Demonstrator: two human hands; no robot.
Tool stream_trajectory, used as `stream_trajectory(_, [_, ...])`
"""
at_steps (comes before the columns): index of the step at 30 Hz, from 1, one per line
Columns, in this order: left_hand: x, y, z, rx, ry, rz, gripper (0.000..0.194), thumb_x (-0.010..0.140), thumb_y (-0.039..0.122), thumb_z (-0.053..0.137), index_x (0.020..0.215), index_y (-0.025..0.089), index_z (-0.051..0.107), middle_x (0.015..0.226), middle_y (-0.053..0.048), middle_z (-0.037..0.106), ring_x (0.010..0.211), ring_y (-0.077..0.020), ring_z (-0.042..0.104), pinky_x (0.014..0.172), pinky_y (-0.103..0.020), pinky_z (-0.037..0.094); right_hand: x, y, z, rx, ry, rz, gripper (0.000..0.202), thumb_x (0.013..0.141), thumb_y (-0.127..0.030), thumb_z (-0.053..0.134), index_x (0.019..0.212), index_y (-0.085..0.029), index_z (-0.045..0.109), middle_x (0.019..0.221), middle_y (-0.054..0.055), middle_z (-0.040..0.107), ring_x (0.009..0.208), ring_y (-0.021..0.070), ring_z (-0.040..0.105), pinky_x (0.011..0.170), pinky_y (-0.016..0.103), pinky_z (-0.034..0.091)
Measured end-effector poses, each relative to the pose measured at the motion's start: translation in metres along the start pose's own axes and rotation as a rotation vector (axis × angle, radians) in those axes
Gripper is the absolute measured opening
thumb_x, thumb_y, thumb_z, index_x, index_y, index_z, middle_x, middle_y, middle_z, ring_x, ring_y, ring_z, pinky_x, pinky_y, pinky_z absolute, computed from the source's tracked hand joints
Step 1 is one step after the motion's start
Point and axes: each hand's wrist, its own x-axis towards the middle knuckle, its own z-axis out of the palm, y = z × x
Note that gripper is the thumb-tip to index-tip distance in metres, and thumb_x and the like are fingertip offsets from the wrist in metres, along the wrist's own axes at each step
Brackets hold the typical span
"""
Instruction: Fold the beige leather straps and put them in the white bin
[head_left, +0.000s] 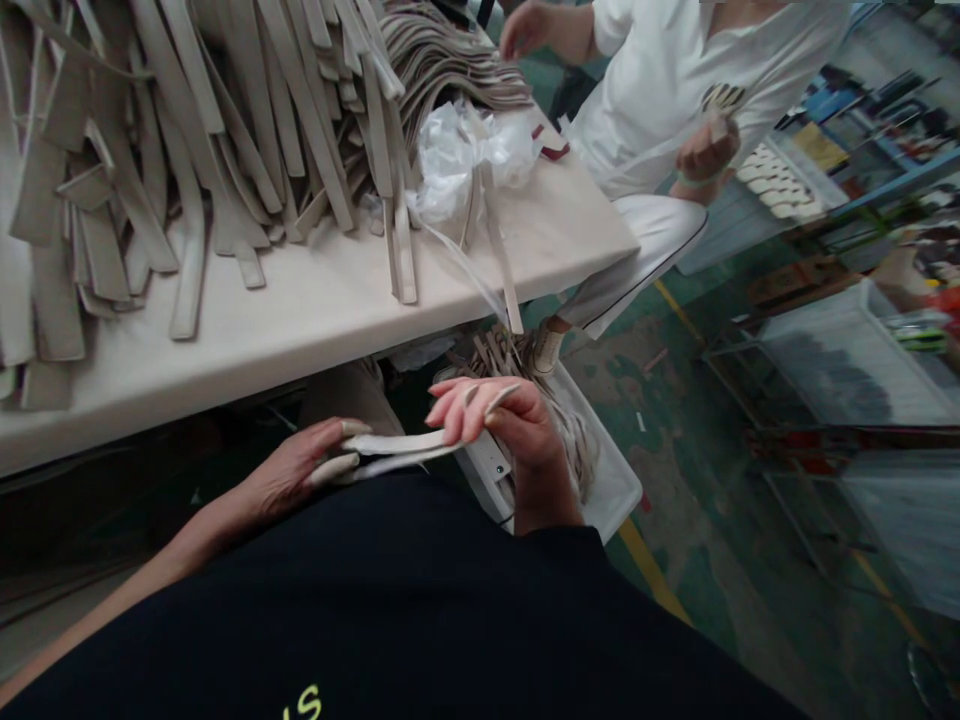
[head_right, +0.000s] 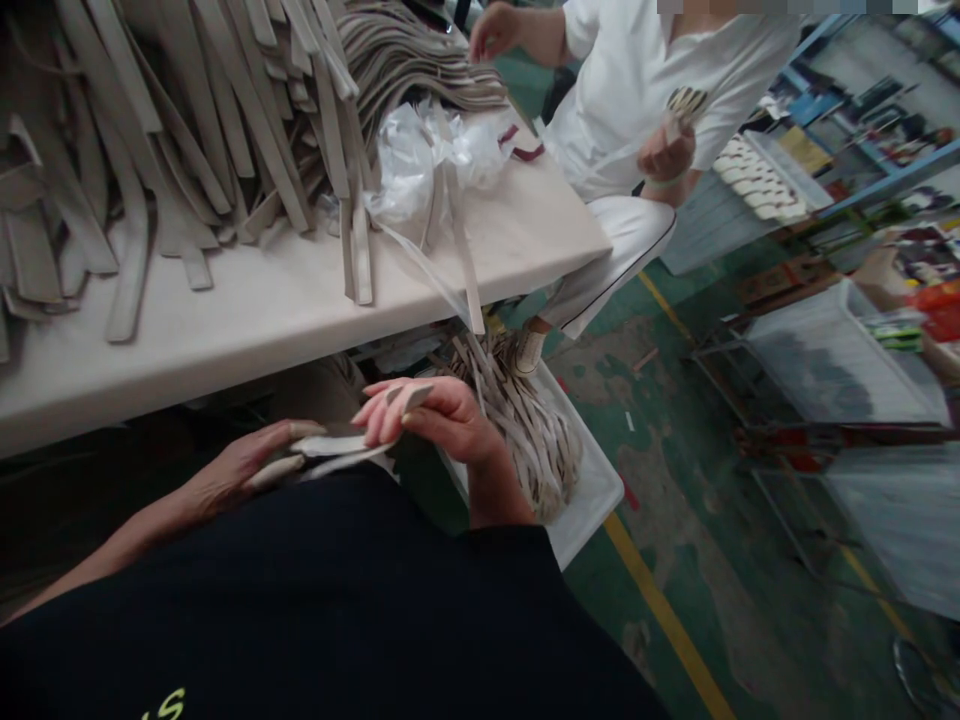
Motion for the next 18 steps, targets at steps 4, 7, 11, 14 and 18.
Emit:
stream_trajectory(4, [-0.006,-0.009,-0.003,-0.119,0.079,-0.232,0.058,0.096,0.060,0.036,0.128,0.019,0.063,0.125,-0.011,0.070,0.114,-0.0287,0.065,0.102,-0.037,0.050,-0.024,-0.011,-0.036,-0.118,0.138,0.085,0.025,0.099,-0.038,0.061,0.085,-0.021,0.073,0.086,0.005,0.073,0.095,0.0233,0.070,0.107,0.046,0.045])
stream_trajectory(7, [-0.008,-0.014,-0.002,-0.178,0.086,-0.310,0.062,0.092,0.066,0.041,0.124,0.019,0.066,0.122,-0.012,0.072,0.113,-0.0304,0.066,0.104,-0.040,0.049,-0.033,0.008,-0.065,-0.193,0.244,0.163,0.025,0.098,-0.042,0.062,0.086,-0.022,0.072,0.091,0.006,0.073,0.102,0.0242,0.068,0.106,0.045,0.046])
stream_trajectory(11, [-0.009,-0.008,0.000,-0.278,0.080,-0.339,0.059,0.092,0.067,0.044,0.118,0.019,0.068,0.116,-0.010,0.074,0.111,-0.0295,0.067,0.103,-0.037,0.049,-0.040,0.061,-0.106,-0.344,0.422,0.318,0.041,0.089,-0.060,0.066,0.082,-0.020,0.070,0.102,0.008,0.075,0.111,0.0258,0.066,0.109,0.043,0.044])
stream_trajectory(14, [-0.009,-0.003,0.000,-0.288,0.105,-0.325,0.056,0.092,0.065,0.045,0.114,0.020,0.070,0.115,-0.010,0.074,0.110,-0.0290,0.068,0.102,-0.036,0.049,-0.044,0.102,-0.134,-0.424,0.509,0.418,0.045,0.082,-0.063,0.068,0.076,-0.018,0.070,0.109,0.011,0.075,0.114,0.0281,0.064,0.109,0.042,0.042])
stream_trajectory(18, [-0.008,-0.005,0.000,-0.267,0.092,-0.326,0.055,0.092,0.064,0.046,0.114,0.020,0.071,0.114,-0.010,0.075,0.108,-0.0293,0.069,0.098,-0.036,0.051,-0.055,0.134,-0.163,-0.538,0.671,0.533,0.032,0.077,-0.047,0.074,0.068,-0.017,0.069,0.105,0.012,0.075,0.110,0.0295,0.064,0.107,0.042,0.042])
